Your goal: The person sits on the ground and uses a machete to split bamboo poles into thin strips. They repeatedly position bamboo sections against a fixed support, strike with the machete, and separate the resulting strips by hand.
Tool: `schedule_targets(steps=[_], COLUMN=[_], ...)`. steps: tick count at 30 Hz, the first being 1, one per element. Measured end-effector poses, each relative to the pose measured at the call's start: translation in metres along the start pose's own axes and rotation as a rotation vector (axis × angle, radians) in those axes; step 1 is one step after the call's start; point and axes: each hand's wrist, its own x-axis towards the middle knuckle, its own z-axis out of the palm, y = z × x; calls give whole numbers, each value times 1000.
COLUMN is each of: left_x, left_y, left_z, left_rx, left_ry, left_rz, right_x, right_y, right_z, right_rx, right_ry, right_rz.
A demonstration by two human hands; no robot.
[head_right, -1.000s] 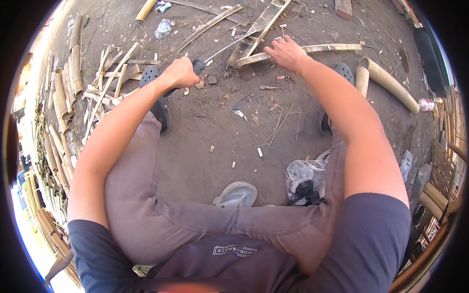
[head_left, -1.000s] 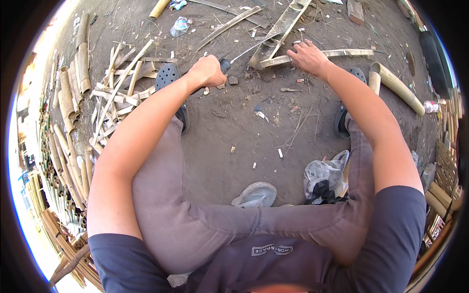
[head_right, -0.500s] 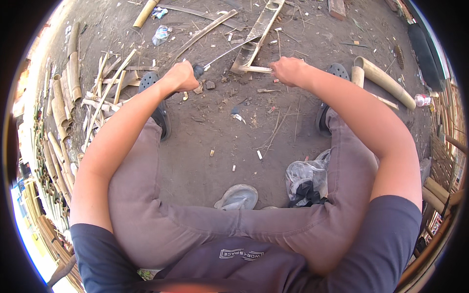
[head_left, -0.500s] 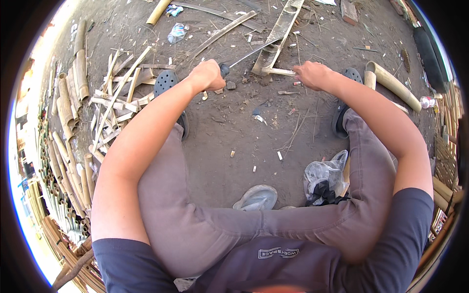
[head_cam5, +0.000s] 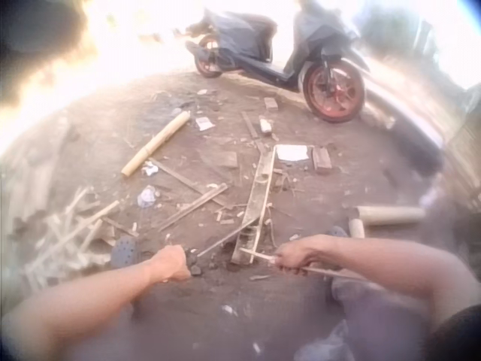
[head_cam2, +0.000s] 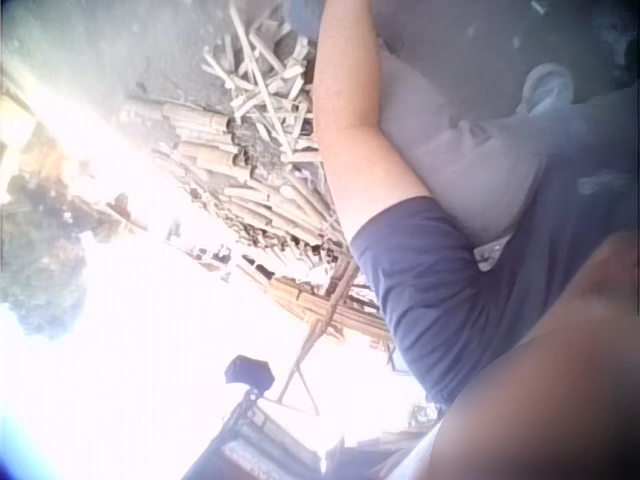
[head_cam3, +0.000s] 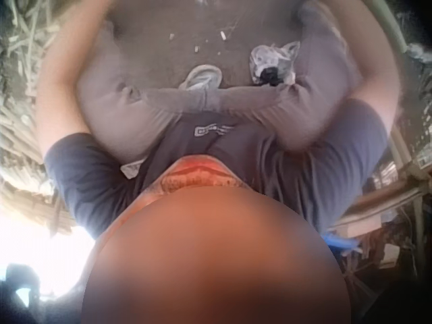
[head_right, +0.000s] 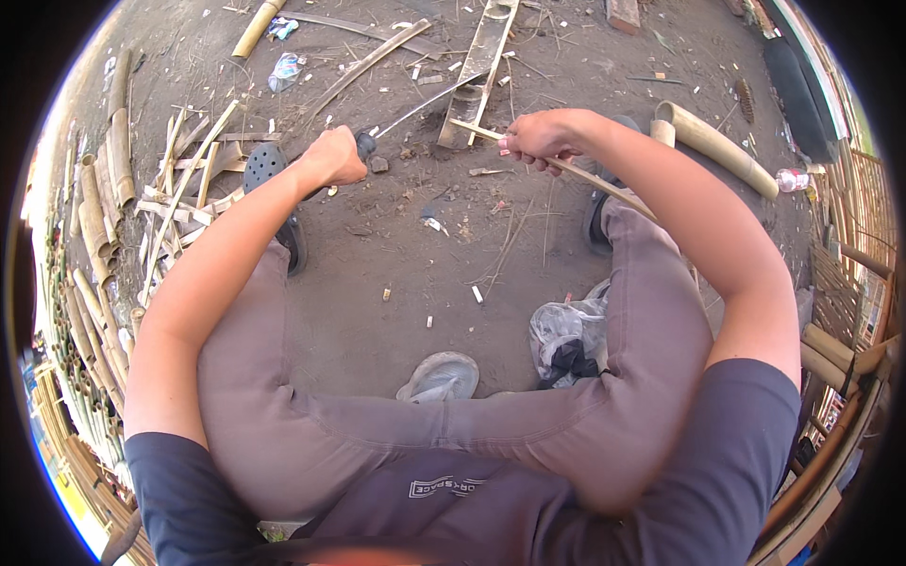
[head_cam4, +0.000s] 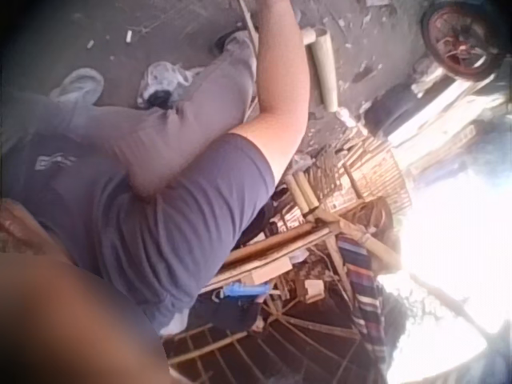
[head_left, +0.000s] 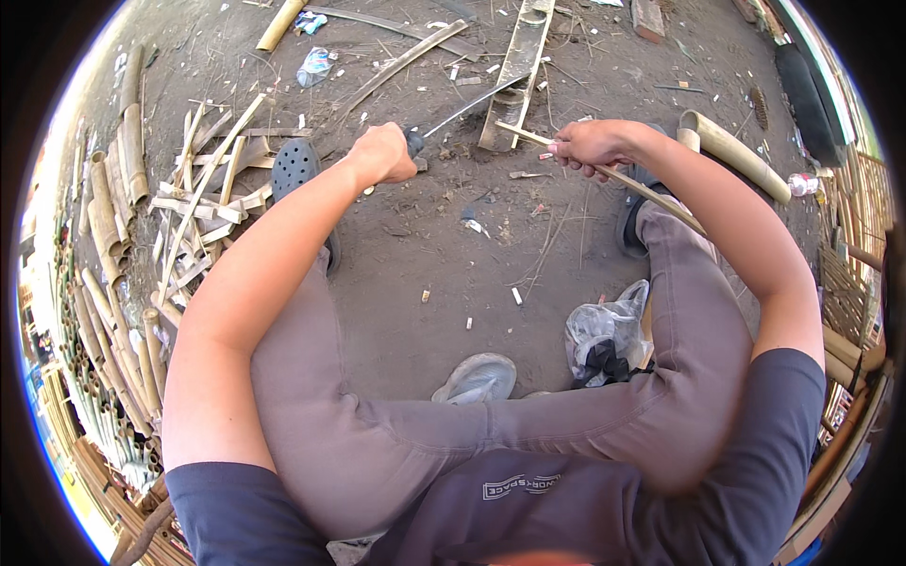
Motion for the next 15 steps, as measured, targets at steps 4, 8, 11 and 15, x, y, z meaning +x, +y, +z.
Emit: schedule_targets(steps=[4,8,11,15], left_x=[5,-7,-22,-23], left_y=[-24,-58,-96,-130], left_z=[1,3,11,9], left_rx=[-26,-10,25,117], left_ry=[136,234,356,406], left_rz=[106,167,163,170], right_x=[-9,-10,-1,-2], right_y=[2,34,57,56], right_z=[-4,-18,-27,-24], right_rx=[166,510,639,512], right_ry=[-61,-179,-225,10], right_rz=[-27,-56,-33,-58])
